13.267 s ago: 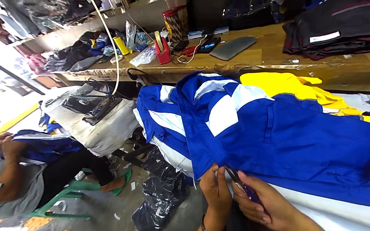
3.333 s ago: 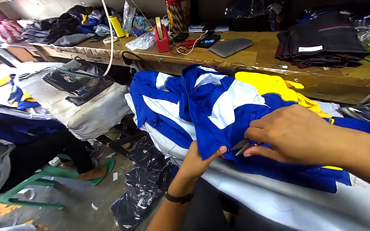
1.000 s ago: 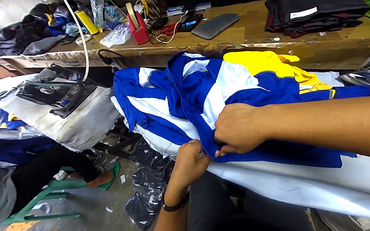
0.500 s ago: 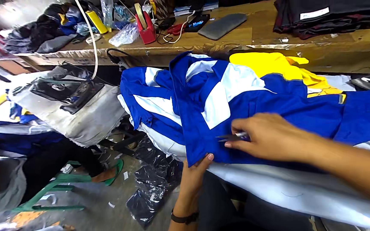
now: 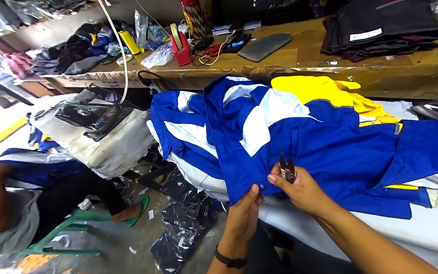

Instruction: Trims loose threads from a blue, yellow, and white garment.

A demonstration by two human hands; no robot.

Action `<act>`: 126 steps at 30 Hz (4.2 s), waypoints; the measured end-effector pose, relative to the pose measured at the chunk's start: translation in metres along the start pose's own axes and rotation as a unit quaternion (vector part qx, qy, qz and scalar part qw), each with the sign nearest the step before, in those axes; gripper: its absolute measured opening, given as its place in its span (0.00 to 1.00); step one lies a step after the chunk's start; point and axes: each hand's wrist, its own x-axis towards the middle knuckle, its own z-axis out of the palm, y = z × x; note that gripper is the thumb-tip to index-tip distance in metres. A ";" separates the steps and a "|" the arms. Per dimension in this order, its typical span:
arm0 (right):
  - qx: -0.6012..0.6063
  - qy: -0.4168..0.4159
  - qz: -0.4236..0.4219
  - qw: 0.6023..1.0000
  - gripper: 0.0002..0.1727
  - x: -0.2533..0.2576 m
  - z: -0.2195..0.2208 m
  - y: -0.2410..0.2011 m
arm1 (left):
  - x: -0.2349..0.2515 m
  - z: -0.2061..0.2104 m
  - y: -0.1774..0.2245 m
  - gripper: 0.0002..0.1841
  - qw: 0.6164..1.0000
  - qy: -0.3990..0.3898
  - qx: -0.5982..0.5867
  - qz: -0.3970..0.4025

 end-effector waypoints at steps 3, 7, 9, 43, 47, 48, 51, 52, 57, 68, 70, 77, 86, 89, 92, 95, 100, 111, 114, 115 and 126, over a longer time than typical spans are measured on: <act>0.028 0.010 0.023 0.999 0.07 -0.001 0.003 0.002 | 0.003 0.001 -0.005 0.08 0.999 -0.032 -0.027 -0.027; 0.019 0.066 0.015 0.998 0.08 -0.006 0.014 0.008 | 0.007 0.000 -0.007 0.06 0.998 -0.048 -0.004 -0.027; -0.034 0.094 -0.005 0.995 0.08 -0.008 0.013 0.009 | 0.006 0.005 -0.002 0.04 0.999 -0.031 0.039 -0.015; -0.412 0.211 -0.136 0.876 0.18 -0.058 -0.009 0.000 | 0.002 0.037 -0.020 0.06 0.993 0.075 0.036 0.081; -0.425 0.209 -0.150 0.868 0.18 -0.058 -0.010 0.000 | 0.001 0.035 -0.024 0.06 0.993 0.071 0.031 0.086; -0.427 0.208 -0.152 0.867 0.18 -0.058 -0.010 0.000 | 0.001 0.035 -0.024 0.06 0.993 0.071 0.028 0.088; -0.427 0.213 -0.149 0.866 0.19 -0.061 -0.009 0.001 | 0.002 0.035 -0.026 0.06 0.993 0.072 0.021 0.093; -0.420 0.216 -0.145 0.869 0.19 -0.062 -0.008 0.000 | 0.002 0.035 -0.026 0.06 0.993 0.074 0.022 0.093; -0.323 0.205 -0.100 0.919 0.22 -0.057 -0.013 -0.012 | 0.000 0.033 -0.024 0.06 0.990 0.066 0.099 0.070; -0.038 0.077 0.010 0.996 0.08 -0.016 -0.013 -0.009 | 0.001 0.025 -0.019 0.04 0.984 0.041 0.123 0.119; -0.007 0.065 0.017 0.998 0.08 -0.017 -0.013 -0.008 | 0.003 0.020 -0.019 0.04 0.991 0.012 0.096 0.095; -0.050 0.111 0.002 0.993 0.09 -0.018 -0.007 0.005 | 0.010 0.014 -0.019 0.04 0.997 -0.025 0.066 0.011; -0.362 0.165 -0.060 0.916 0.24 -0.055 -0.026 -0.011 | 0.004 0.026 -0.015 0.05 0.996 0.015 0.088 0.030; -0.354 0.203 -0.105 0.907 0.19 -0.066 -0.021 -0.009 | 0.004 0.028 -0.019 0.06 0.994 0.036 0.085 0.056; -0.356 0.221 -0.125 0.899 0.18 -0.068 -0.018 -0.010 | 0.004 0.028 -0.020 0.06 0.993 0.036 0.088 0.062; -0.375 0.224 -0.121 0.892 0.17 -0.067 -0.017 -0.008 | 0.004 0.028 -0.021 0.06 0.993 0.033 0.091 0.070; -0.381 0.232 -0.116 0.888 0.17 -0.063 -0.014 -0.003 | 0.003 0.027 -0.023 0.08 0.992 0.037 0.094 0.075; -0.391 0.229 -0.136 0.881 0.17 -0.058 -0.012 -0.001 | 0.001 0.028 -0.025 0.09 0.991 0.042 0.102 0.081; -0.436 0.226 -0.170 0.854 0.18 -0.057 -0.014 -0.001 | 0.002 0.027 -0.024 0.09 0.990 0.037 0.105 0.084; -0.447 0.224 -0.180 0.847 0.18 -0.057 -0.014 -0.001 | 0.002 0.026 -0.024 0.09 0.990 0.034 0.105 0.085; -0.428 0.216 -0.177 0.860 0.18 -0.059 -0.019 0.004 | 0.002 0.028 -0.022 0.09 0.989 0.043 0.107 0.095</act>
